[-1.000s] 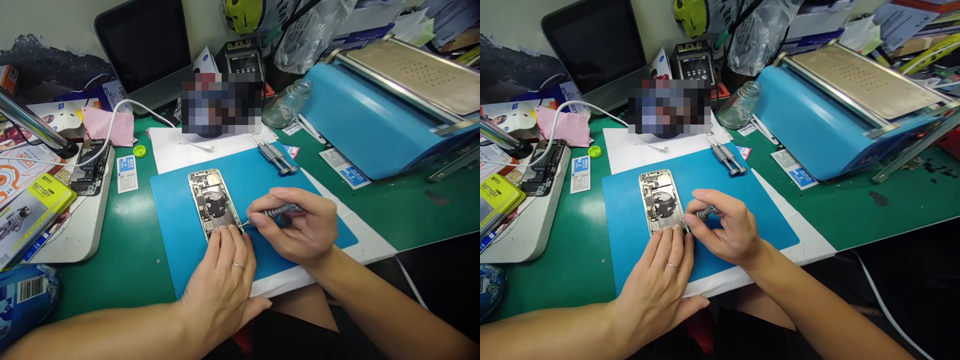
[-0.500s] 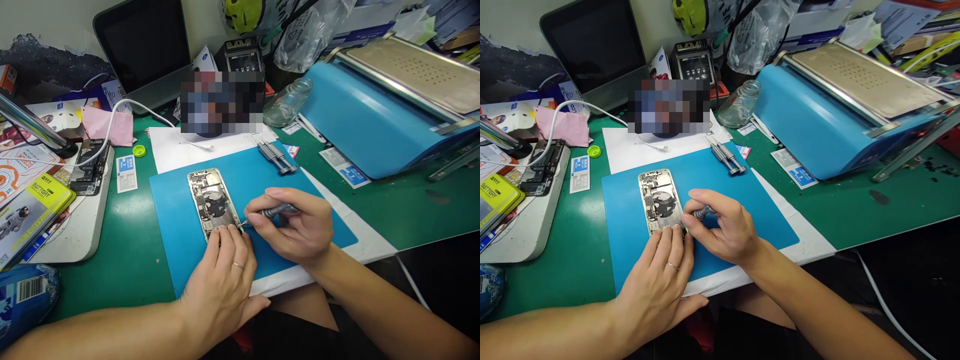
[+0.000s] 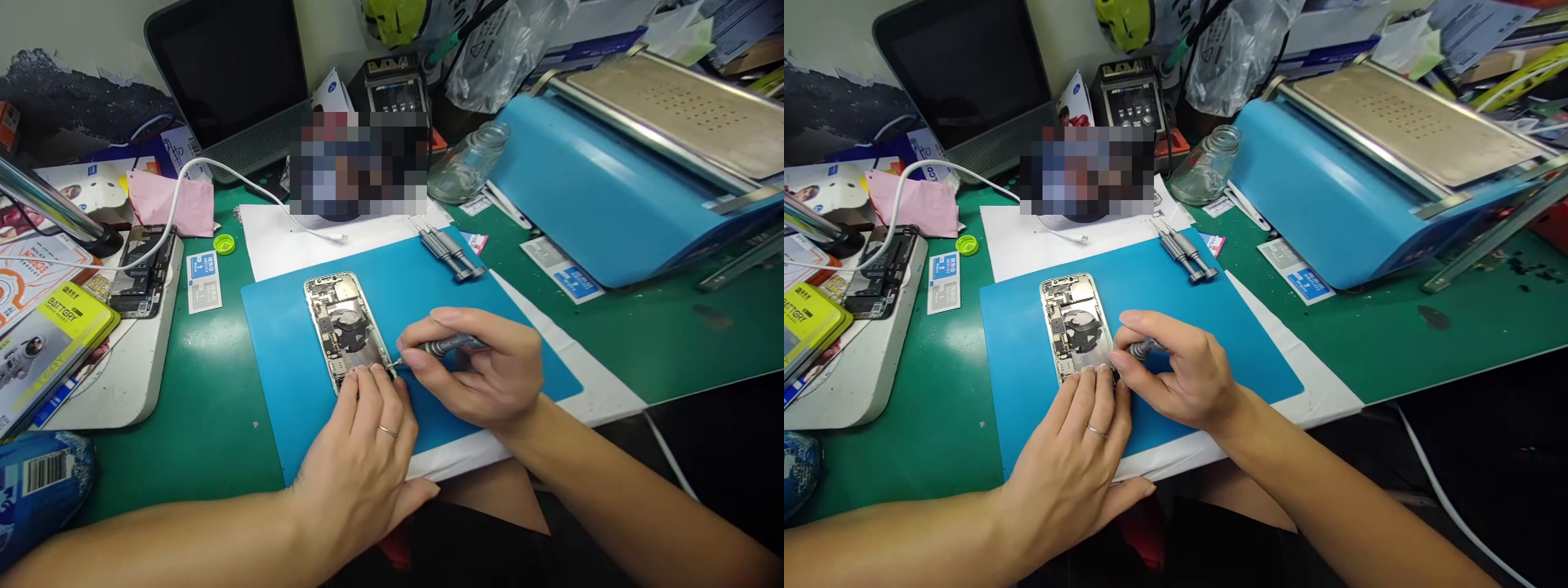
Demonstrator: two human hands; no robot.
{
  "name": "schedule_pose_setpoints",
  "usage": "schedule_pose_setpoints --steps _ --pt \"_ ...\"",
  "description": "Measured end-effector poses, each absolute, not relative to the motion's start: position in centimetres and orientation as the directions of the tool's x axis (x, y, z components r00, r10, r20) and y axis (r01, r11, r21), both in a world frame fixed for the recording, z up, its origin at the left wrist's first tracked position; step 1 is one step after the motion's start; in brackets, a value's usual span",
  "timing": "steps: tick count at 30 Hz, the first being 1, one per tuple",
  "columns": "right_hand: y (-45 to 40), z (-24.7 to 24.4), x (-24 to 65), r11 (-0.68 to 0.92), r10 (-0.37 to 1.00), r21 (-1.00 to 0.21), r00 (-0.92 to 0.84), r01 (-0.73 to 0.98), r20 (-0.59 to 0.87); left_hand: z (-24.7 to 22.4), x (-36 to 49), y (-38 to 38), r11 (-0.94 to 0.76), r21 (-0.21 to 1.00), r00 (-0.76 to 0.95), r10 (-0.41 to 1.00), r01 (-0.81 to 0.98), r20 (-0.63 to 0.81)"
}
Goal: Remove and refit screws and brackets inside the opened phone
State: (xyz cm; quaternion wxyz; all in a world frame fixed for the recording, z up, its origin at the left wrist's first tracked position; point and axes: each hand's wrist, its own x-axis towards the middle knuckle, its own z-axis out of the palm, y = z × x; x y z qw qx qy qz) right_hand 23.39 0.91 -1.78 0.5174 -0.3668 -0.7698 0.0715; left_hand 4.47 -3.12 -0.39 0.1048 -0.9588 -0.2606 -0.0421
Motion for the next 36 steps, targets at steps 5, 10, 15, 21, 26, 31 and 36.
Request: schedule_pose_setpoints --steps 5,10,15,21,26,31,36 --pt "0.75 -1.87 23.66 0.766 0.590 -0.427 -0.264 0.480 0.763 -0.39 4.41 -3.14 -0.840 -0.177 0.858 0.495 0.513 0.140" --pt "0.57 -2.13 23.78 0.762 0.575 -0.367 -0.296 0.534 0.763 -0.43 4.37 -3.12 -0.841 -0.174 0.857 0.492 0.513 0.152" --pt "0.48 -2.19 23.78 0.756 0.570 -0.351 -0.293 0.553 0.767 -0.47 4.45 -3.14 -0.838 -0.172 0.854 0.494 0.517 0.160" --pt "0.65 -2.29 23.72 0.768 0.561 -0.355 -0.292 0.533 0.775 -0.48 4.43 -3.05 -0.841 -0.164 0.855 0.492 0.515 0.165" --pt "0.61 -2.38 23.62 0.751 0.591 -0.400 -0.264 0.526 0.762 -0.50 4.30 -3.14 -0.840 -0.154 0.852 0.496 0.520 0.170" --pt "0.29 -2.13 23.60 0.738 0.614 -0.427 -0.255 0.522 0.747 -0.56 4.26 -3.35 -0.833 -0.161 0.846 0.502 0.529 0.180" --pt "0.23 -2.04 23.59 0.732 0.599 -0.417 -0.216 0.538 0.771 -0.37 4.13 -3.41 -0.841 -0.188 0.860 0.482 0.508 0.168"
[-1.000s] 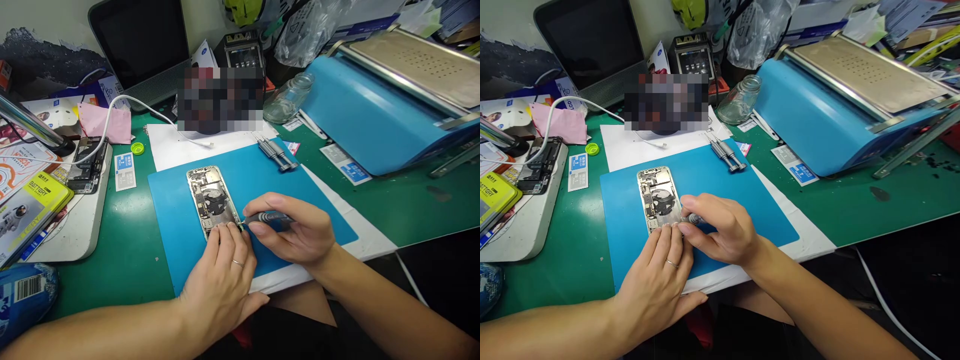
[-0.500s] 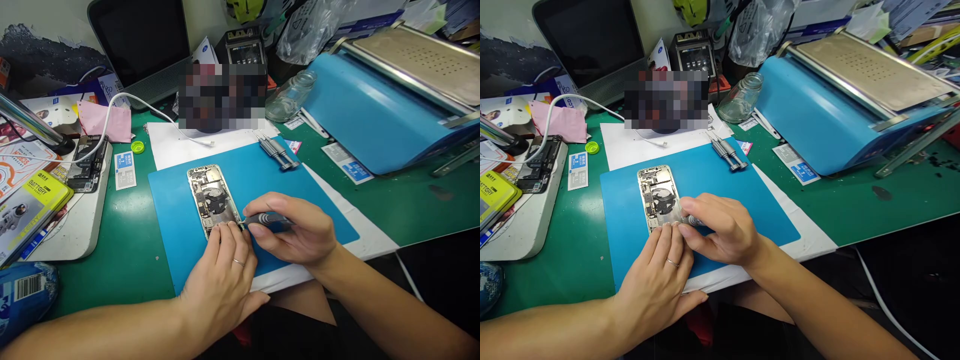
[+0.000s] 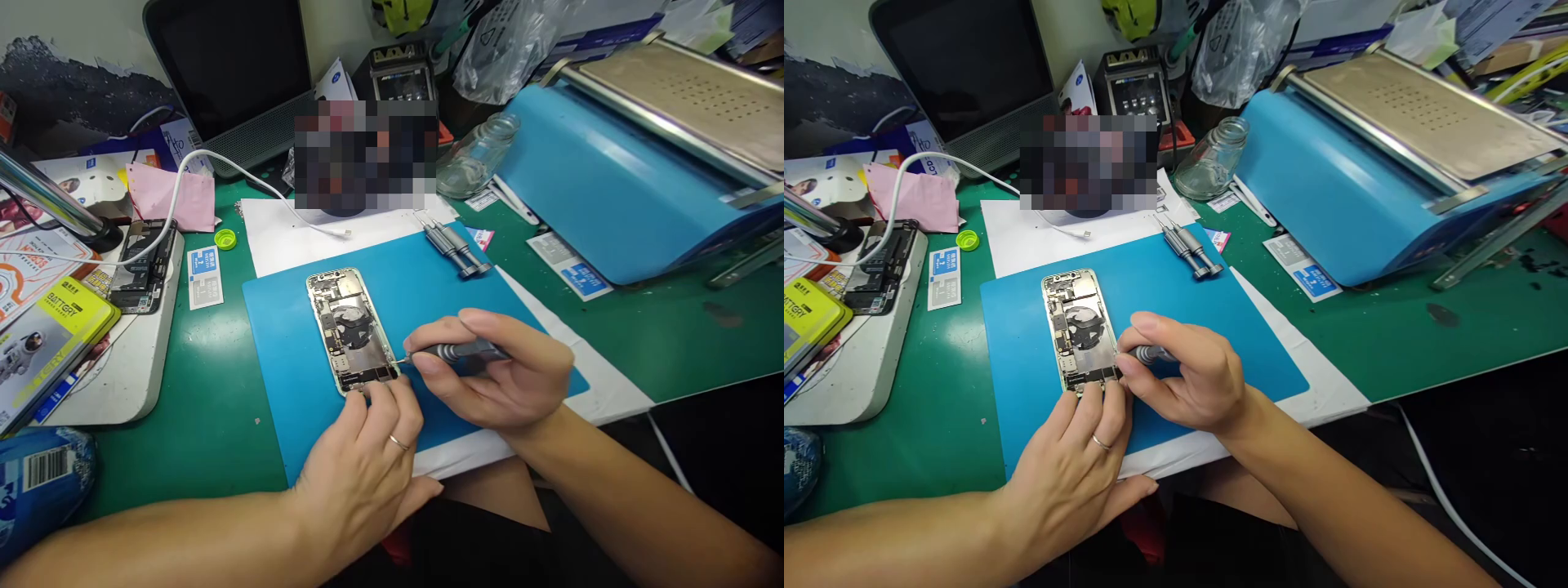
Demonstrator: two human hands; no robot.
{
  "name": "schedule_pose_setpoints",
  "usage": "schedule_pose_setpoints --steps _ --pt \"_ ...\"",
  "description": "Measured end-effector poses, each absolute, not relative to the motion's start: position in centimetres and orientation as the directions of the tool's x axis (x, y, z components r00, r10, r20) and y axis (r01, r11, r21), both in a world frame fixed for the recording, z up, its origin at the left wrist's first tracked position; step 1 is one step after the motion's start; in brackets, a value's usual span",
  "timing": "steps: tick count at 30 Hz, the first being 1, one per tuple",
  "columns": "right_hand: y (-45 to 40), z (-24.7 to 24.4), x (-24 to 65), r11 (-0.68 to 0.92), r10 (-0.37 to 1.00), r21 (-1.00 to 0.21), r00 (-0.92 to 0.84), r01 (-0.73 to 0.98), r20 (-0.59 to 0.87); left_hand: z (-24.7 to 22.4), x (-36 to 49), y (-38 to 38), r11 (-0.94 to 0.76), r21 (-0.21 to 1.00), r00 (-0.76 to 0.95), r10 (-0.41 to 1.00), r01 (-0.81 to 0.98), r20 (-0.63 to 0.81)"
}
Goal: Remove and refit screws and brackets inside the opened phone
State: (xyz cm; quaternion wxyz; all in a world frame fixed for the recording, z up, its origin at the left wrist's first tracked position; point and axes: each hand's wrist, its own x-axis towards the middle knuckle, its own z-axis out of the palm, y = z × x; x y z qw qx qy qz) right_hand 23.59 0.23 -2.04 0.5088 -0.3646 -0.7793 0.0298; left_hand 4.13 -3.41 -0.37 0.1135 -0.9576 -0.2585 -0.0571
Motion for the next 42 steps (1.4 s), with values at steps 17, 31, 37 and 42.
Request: schedule_pose_setpoints --steps 17,31,37,42 --pt "0.43 -1.53 23.75 0.722 0.568 -0.368 -0.199 0.585 0.798 -0.53 4.13 -3.35 -0.895 -0.110 0.895 0.412 0.432 0.170" --pt "0.80 -1.66 23.65 0.700 0.574 -0.399 -0.135 0.592 0.808 -0.64 4.23 -3.06 -0.873 -0.105 0.875 0.459 0.477 0.157" --pt "0.96 -1.88 23.63 0.702 0.557 -0.373 -0.141 0.606 0.819 -0.67 4.18 -3.26 -0.861 -0.117 0.865 0.474 0.495 0.166" --pt "1.06 -2.20 23.50 0.712 0.566 -0.401 -0.133 0.576 0.814 -0.78 4.16 -3.43 -0.848 -0.130 0.855 0.491 0.513 0.166"
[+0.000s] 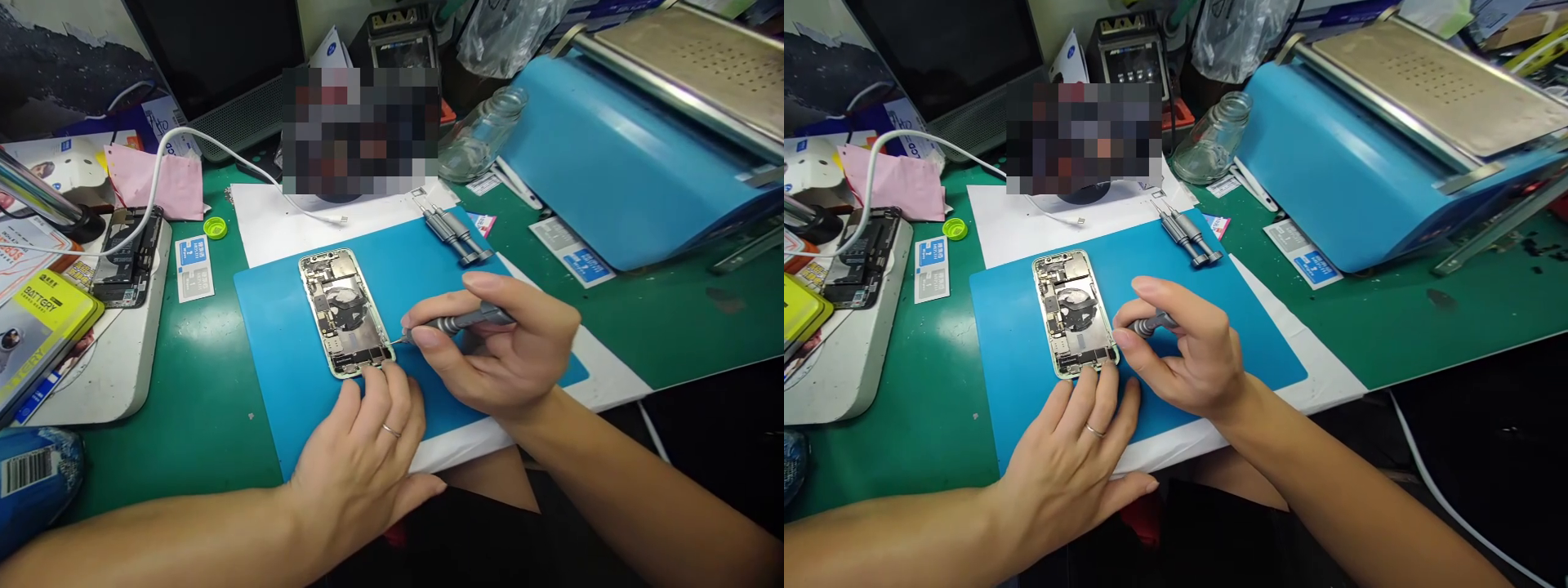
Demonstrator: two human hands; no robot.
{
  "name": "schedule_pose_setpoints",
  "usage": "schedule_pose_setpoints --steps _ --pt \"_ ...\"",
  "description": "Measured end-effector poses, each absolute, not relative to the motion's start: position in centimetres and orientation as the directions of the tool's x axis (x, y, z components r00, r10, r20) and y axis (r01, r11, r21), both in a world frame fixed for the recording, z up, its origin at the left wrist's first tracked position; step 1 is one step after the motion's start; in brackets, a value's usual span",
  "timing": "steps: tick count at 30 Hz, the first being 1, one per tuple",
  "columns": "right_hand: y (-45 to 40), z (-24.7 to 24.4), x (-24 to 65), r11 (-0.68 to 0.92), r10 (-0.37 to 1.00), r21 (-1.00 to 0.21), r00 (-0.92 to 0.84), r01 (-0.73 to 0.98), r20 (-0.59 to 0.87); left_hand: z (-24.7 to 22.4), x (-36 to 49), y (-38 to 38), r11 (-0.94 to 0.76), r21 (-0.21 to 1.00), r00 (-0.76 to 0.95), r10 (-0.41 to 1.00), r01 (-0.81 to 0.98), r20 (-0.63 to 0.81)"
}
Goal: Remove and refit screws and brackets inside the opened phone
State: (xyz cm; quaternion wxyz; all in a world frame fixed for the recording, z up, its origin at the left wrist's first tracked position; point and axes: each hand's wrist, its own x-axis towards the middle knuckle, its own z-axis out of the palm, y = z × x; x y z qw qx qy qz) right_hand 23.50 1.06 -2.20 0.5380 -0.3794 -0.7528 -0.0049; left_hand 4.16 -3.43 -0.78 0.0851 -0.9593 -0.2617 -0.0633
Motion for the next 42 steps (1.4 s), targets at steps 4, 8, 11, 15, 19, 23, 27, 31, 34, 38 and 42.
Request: schedule_pose_setpoints --steps 4,8,11,15,19,23,27,31,34,38,42 --pt "1.01 -2.29 23.52 0.705 0.601 -0.425 -0.162 0.567 0.783 -0.86 4.24 -3.42 -0.846 -0.092 0.847 0.508 0.525 0.159" --pt "1.03 -2.15 23.52 0.706 0.612 -0.435 -0.173 0.559 0.772 -0.88 4.37 -3.20 -0.844 -0.082 0.843 0.515 0.530 0.154" --pt "1.11 -2.00 23.51 0.724 0.600 -0.430 -0.185 0.540 0.778 -0.88 4.44 -3.10 -0.844 -0.093 0.845 0.511 0.528 0.154" --pt "1.20 -1.82 23.54 0.740 0.584 -0.404 -0.217 0.537 0.782 -0.90 4.42 -3.16 -0.845 -0.098 0.847 0.511 0.526 0.143" --pt "1.23 -1.82 23.53 0.742 0.579 -0.402 -0.213 0.537 0.787 -0.89 4.37 -3.25 -0.846 -0.100 0.850 0.509 0.523 0.140" --pt "1.16 -1.85 23.56 0.750 0.569 -0.387 -0.226 0.537 0.790 -0.76 4.40 -3.21 -0.847 -0.106 0.852 0.509 0.522 0.126" --pt "1.02 -1.77 23.66 0.742 0.574 -0.378 -0.232 0.554 0.785 -0.59 4.47 -3.11 -0.849 -0.108 0.855 0.506 0.517 0.119" --pt "1.05 -1.77 23.67 0.745 0.563 -0.365 -0.231 0.558 0.794 -0.46 4.47 -3.10 -0.848 -0.117 0.855 0.505 0.517 0.120" --pt "1.17 -1.79 23.63 0.749 0.561 -0.370 -0.229 0.550 0.795 -0.44 4.45 -3.12 -0.849 -0.119 0.856 0.503 0.515 0.119" --pt "1.29 -1.75 23.60 0.756 0.561 -0.373 -0.241 0.537 0.792 -0.56 4.48 -3.18 -0.850 -0.121 0.857 0.501 0.513 0.119" --pt "1.35 -1.73 23.62 0.752 0.559 -0.366 -0.236 0.547 0.795 -0.62 4.49 -3.18 -0.846 -0.124 0.855 0.506 0.518 0.114"
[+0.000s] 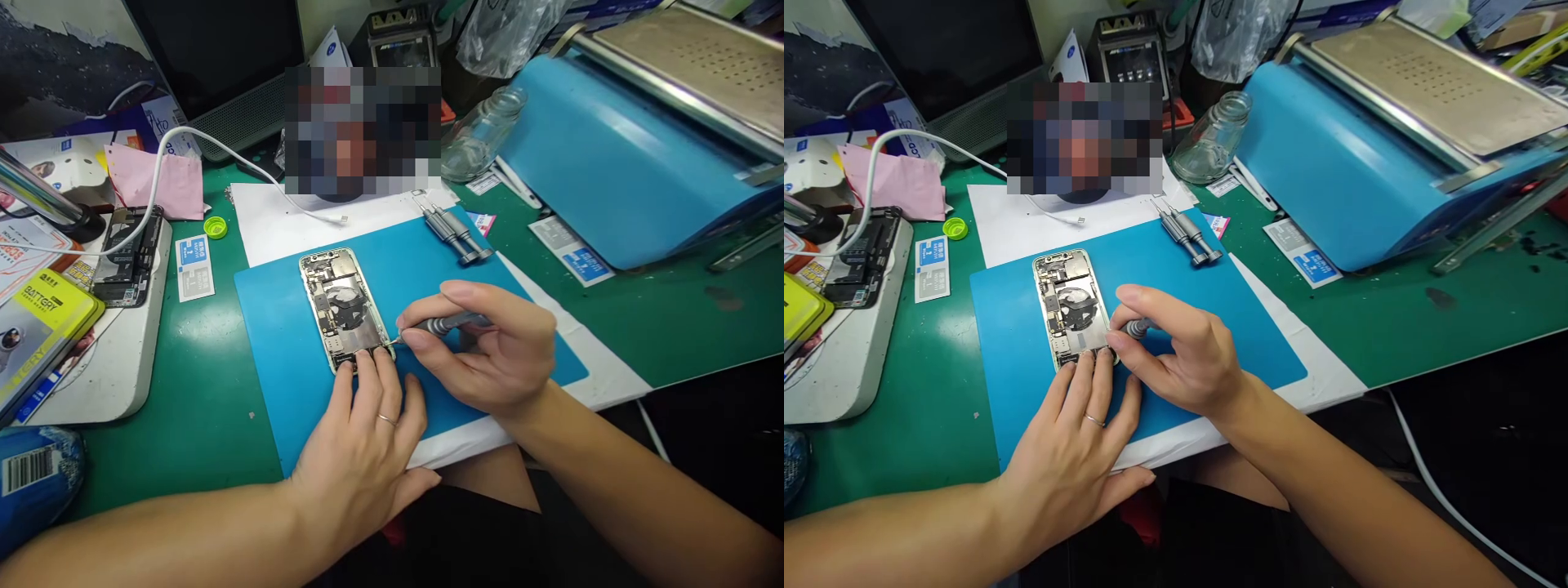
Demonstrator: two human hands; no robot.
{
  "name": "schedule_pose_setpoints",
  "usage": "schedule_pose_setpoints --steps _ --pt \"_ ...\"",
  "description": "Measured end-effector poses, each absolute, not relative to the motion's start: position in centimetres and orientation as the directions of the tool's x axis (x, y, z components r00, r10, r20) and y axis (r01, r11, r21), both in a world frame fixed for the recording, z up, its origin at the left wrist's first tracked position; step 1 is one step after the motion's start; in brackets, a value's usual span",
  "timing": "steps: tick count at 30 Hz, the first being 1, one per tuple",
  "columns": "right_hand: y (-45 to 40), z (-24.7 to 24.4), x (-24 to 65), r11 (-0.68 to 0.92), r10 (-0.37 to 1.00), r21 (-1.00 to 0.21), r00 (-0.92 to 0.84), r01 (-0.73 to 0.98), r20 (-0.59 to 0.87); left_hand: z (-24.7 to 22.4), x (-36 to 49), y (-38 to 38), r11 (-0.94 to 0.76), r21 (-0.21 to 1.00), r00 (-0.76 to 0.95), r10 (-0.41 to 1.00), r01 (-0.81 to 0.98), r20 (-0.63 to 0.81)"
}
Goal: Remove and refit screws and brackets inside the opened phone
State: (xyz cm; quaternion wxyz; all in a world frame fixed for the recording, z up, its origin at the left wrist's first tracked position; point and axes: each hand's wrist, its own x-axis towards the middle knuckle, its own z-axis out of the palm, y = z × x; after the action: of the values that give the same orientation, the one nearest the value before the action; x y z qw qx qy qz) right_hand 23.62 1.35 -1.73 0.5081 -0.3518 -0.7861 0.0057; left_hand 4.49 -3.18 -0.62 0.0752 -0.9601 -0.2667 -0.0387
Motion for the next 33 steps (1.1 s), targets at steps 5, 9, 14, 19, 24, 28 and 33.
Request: schedule_pose_setpoints --steps 5,9,14,19,24,28,33 --pt "1.4 -1.8 23.6 0.747 0.561 -0.369 -0.227 0.553 0.796 -0.5 4.4 -3.1 -0.848 -0.128 0.858 0.504 0.514 0.101" --pt "1.3 -1.6 23.6 0.740 0.572 -0.369 -0.237 0.563 0.785 -0.5 4.4 -3.1 -0.849 -0.126 0.858 0.504 0.513 0.095" --pt "1.1 -1.6 23.6 0.734 0.584 -0.379 -0.239 0.564 0.776 -0.6 4.4 -3.0 -0.851 -0.117 0.858 0.503 0.513 0.105" --pt "1.1 -2.3 23.5 0.713 0.585 -0.397 -0.178 0.578 0.791 -0.5 4.3 -3.1 -0.850 -0.120 0.858 0.503 0.512 0.102" --pt "1.1 -2.8 23.5 0.670 0.620 -0.452 -0.109 0.589 0.777 -0.5 4.4 -3.1 -0.851 -0.122 0.859 0.500 0.510 0.108" --pt "1.1 -2.7 23.6 0.702 0.594 -0.398 -0.177 0.590 0.784 -0.5 4.4 -3.1 -0.852 -0.118 0.860 0.499 0.510 0.108" --pt "1.0 -2.3 23.9 0.737 0.568 -0.334 -0.271 0.588 0.777 -0.5 4.4 -3.1 -0.851 -0.115 0.858 0.500 0.512 0.117"
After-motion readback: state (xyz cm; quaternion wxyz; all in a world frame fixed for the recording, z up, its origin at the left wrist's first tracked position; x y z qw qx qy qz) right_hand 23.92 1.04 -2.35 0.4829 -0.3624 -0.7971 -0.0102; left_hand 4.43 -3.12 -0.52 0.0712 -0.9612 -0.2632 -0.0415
